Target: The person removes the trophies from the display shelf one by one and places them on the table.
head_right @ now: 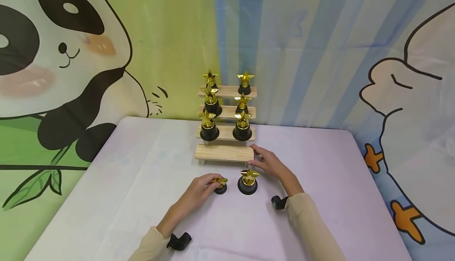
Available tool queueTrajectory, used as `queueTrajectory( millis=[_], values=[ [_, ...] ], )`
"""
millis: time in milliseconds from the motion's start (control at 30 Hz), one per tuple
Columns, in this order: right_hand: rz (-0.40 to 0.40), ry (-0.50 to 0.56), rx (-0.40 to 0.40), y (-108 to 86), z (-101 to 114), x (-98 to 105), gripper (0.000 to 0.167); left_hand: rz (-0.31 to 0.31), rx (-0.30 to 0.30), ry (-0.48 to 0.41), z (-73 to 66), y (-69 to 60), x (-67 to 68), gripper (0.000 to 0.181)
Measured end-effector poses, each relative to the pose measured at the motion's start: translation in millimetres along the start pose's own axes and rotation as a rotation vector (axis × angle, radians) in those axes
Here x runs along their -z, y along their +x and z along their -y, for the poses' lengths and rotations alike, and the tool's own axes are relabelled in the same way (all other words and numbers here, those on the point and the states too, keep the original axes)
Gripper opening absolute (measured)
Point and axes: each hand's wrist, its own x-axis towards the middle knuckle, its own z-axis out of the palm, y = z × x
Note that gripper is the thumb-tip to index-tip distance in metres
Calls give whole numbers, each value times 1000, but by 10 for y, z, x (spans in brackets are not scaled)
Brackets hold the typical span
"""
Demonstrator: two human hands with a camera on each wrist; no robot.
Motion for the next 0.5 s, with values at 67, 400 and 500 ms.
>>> queueTrajectory(
  millis=[67, 400, 500],
  values=[
    [13, -1, -14, 14, -8, 11, 63, 10, -2, -5, 10, 17, 1, 20],
    [27, -27, -6, 15, -2, 34, 61, 44, -26, -90, 23, 14, 115, 51],
    [32, -27, -9, 9, 32, 45, 60, -41, -80, -69, -45, 54, 233, 51]
  ],
)
